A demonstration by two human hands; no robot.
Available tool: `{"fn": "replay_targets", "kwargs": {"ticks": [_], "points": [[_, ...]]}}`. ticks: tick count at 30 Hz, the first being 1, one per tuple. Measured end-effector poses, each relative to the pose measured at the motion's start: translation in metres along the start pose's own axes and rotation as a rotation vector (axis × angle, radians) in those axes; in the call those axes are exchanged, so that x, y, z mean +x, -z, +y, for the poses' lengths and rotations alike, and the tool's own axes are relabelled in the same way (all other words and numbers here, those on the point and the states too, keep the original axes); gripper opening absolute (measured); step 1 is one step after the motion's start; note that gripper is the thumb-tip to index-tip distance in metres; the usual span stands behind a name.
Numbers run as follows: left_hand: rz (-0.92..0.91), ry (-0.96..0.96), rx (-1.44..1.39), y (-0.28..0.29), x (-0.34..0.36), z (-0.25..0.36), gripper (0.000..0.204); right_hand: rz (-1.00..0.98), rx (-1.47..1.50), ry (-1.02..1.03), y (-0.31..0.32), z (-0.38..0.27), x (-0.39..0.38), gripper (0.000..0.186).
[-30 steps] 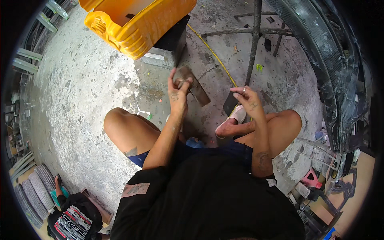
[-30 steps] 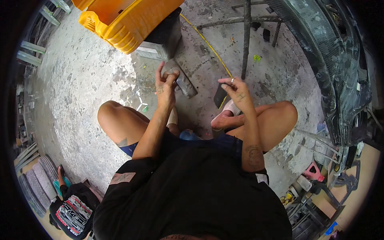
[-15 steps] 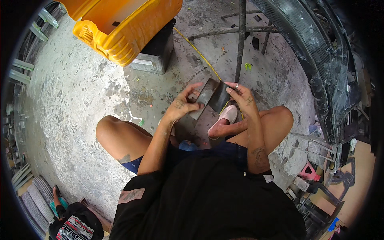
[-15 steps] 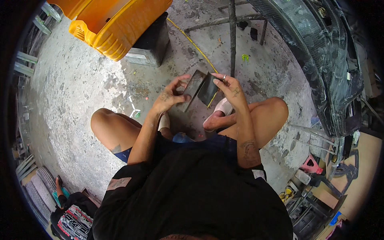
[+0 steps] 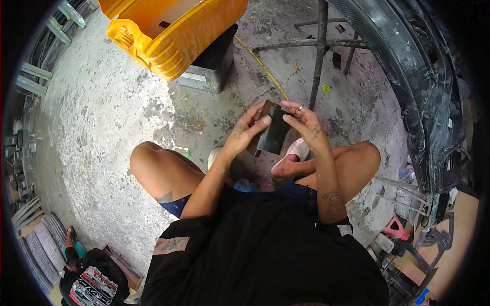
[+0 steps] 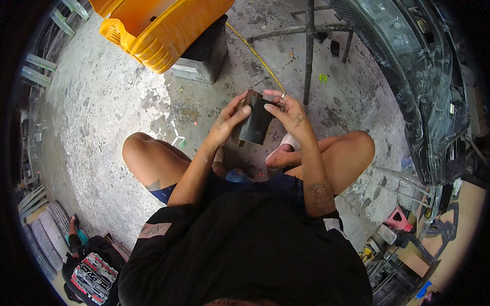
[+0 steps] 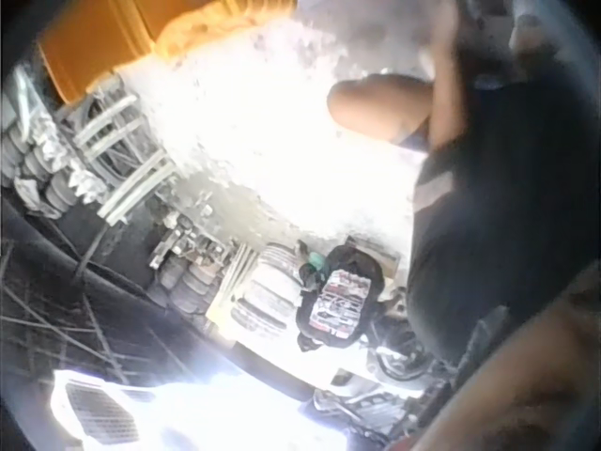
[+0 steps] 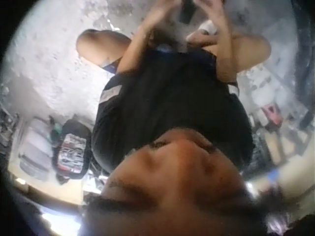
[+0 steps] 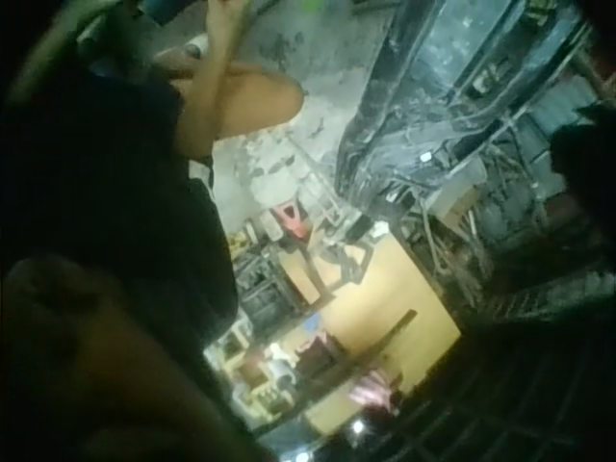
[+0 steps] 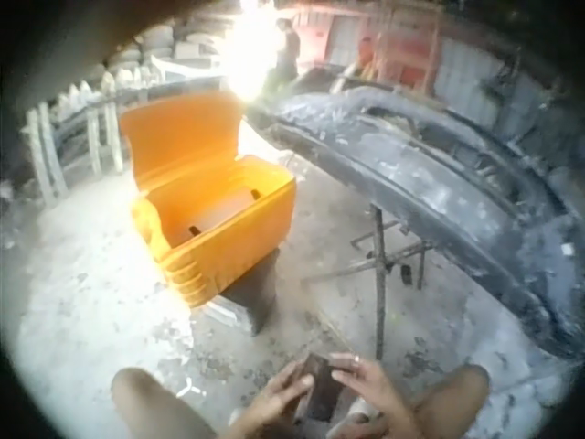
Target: The person sits on the floor and uses a sanding block to smooth the surface of a large, curved black car part. They repeatedly dip the sanding block into a yellow tub of water and continue sanding different sections of the part.
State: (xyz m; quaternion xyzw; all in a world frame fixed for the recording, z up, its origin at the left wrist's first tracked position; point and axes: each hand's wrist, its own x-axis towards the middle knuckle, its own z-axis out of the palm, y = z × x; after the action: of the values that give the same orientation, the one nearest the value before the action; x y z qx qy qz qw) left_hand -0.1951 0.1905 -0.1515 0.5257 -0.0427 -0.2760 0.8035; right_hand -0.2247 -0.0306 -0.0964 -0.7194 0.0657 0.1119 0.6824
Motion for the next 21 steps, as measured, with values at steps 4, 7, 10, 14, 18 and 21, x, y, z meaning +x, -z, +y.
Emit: {"fn": "replay_targets", "kwargs": {"ticks": [4,7,10,14,18,21], "points": [[-0.068,-0.137,-0.020,-0.006,-0.002,0.005,0.068,0.039,0.015,0.029,-0.009,0.003,0.006,0.034],[-0.080,-0.080,-0.088,-0.003,-0.004,0.004,0.066,0.013,-0.096,0.045,-0.014,0.001,0.007,0.035],[-0.055,-0.032,-0.207,-0.002,-0.005,0.003,0.061,0.008,-0.135,0.079,-0.016,0.001,0.008,0.035],[-0.060,0.024,-0.146,-0.001,-0.005,0.006,0.057,0.002,-0.087,0.095,-0.014,-0.005,0.007,0.033],[-0.061,0.010,-0.110,0.000,-0.004,0.006,0.057,-0.008,-0.122,0.121,-0.015,-0.010,0.008,0.032],[-0.049,0.009,-0.091,-0.001,0.000,0.005,0.057,0.004,-0.130,0.124,-0.014,-0.010,0.010,0.031]]}}
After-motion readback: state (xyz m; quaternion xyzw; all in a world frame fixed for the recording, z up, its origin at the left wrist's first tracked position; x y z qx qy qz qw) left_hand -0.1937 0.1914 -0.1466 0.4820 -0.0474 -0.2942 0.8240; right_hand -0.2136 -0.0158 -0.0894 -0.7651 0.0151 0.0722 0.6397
